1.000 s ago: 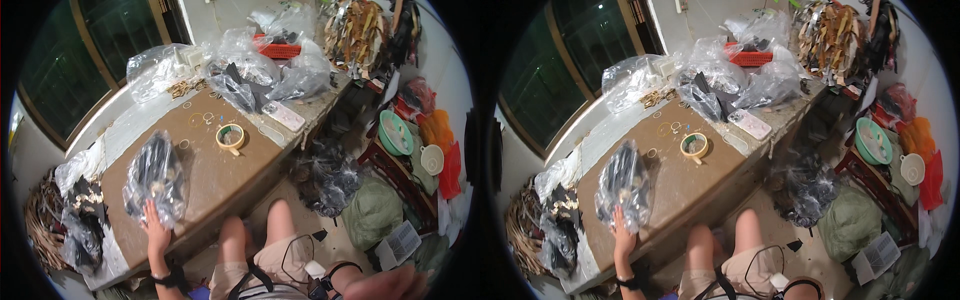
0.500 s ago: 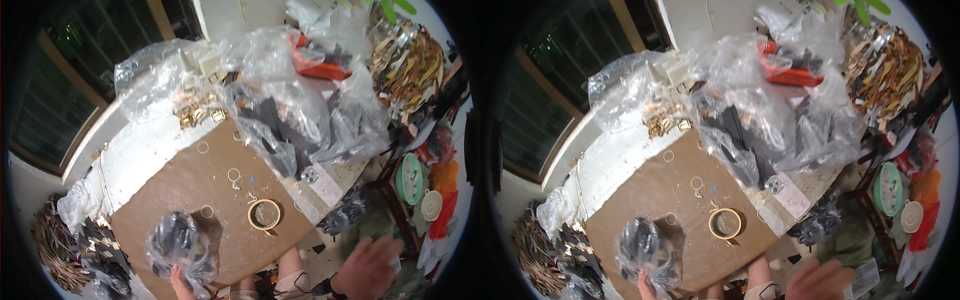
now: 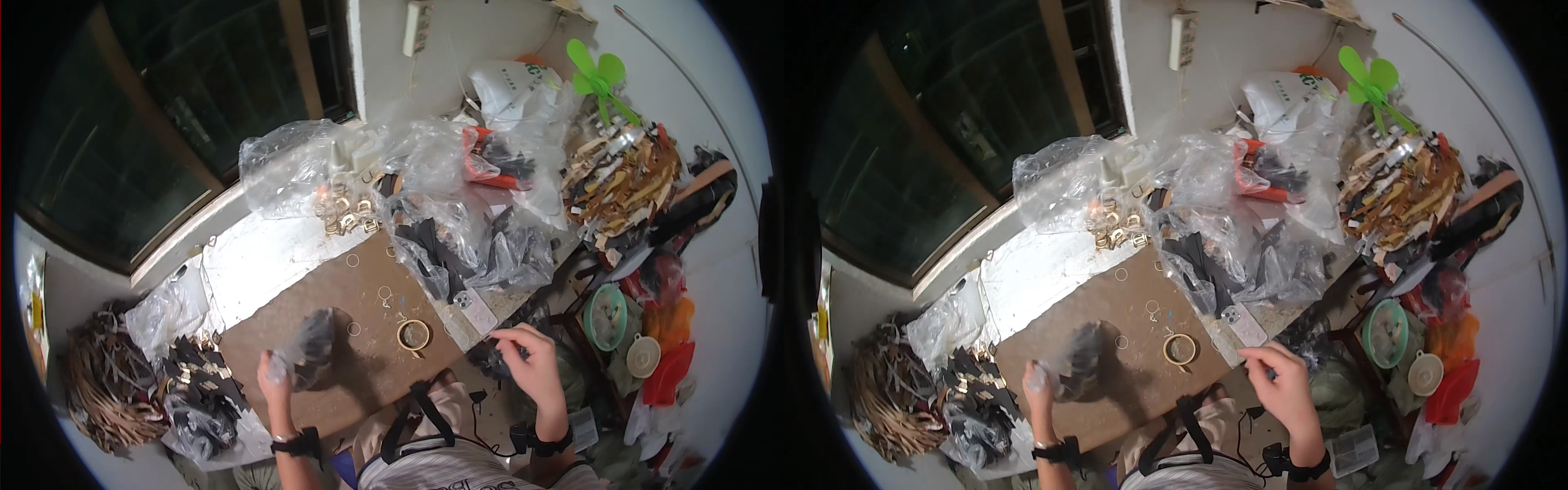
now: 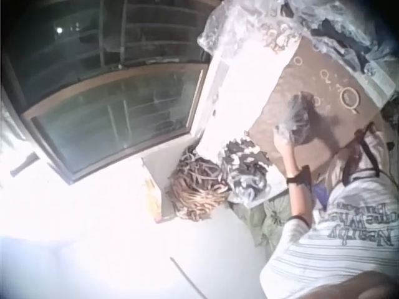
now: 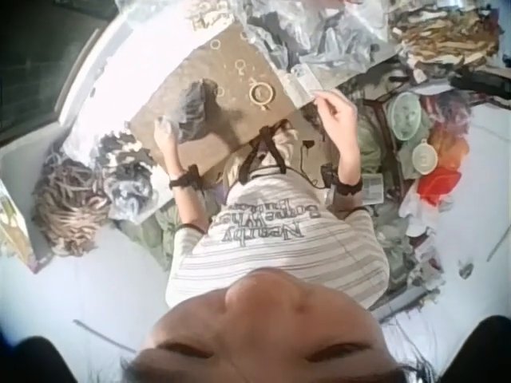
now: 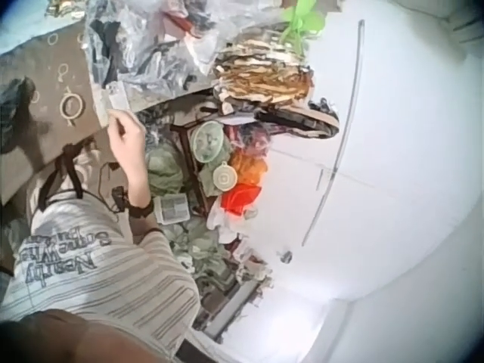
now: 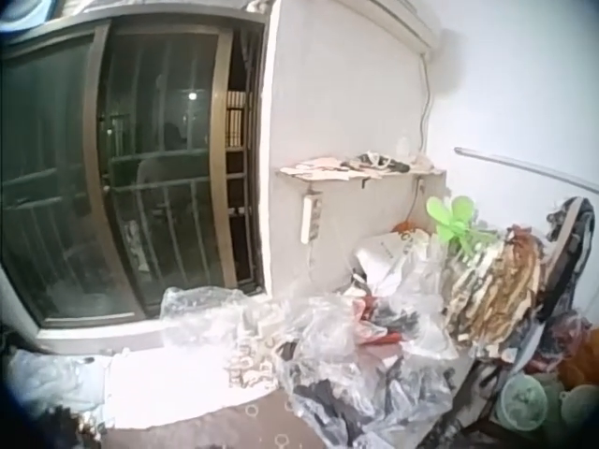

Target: Applying tape to shoe straps and organizing them into plastic bags for manufacturing.

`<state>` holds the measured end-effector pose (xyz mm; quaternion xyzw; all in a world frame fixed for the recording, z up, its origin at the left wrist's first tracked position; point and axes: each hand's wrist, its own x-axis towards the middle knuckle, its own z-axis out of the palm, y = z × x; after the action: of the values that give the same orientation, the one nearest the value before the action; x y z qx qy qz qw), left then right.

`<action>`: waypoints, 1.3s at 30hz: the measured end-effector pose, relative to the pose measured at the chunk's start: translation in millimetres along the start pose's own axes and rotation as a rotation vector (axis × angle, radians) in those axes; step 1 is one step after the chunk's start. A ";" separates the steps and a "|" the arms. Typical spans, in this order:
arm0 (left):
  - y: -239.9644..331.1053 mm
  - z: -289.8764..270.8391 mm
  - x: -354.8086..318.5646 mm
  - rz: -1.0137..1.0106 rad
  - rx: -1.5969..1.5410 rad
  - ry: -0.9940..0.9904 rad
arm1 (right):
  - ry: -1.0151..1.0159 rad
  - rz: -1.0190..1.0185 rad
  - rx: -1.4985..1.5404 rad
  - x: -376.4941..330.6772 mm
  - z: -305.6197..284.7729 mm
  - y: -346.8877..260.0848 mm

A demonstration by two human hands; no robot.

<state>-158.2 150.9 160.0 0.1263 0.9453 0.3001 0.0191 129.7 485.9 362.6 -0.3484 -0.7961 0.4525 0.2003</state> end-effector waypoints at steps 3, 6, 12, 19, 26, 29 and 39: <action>11.9 -14.5 31.7 -0.020 0.012 0.056 | 0.032 0.014 -0.022 25.6 -21.7 20.7; 25.6 -25.5 55.8 0.048 -0.025 0.109 | 0.033 0.067 -0.040 55.5 -46.8 51.1; 44.8 -51.0 115.3 -0.002 0.046 0.088 | -0.015 0.085 -0.235 120.0 -122.6 119.0; 44.0 -25.1 176.6 -0.198 -0.307 0.205 | 0.043 -0.031 -0.325 193.8 -180.5 161.1; -3.2 20.5 235.5 -0.364 -0.487 0.087 | 0.241 0.141 -0.104 349.1 -192.4 209.2; -32.3 29.6 228.2 -0.411 -0.524 0.049 | 0.270 0.042 -0.263 420.9 -167.8 221.1; 97.3 100.1 137.6 -0.356 -0.273 0.013 | -0.345 0.029 -0.379 442.0 -32.8 253.4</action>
<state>-258.1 318.3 139.2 -0.0483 0.9033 0.4181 0.0827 -54.1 918.3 163.0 -0.3088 -0.8841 0.3505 -0.0137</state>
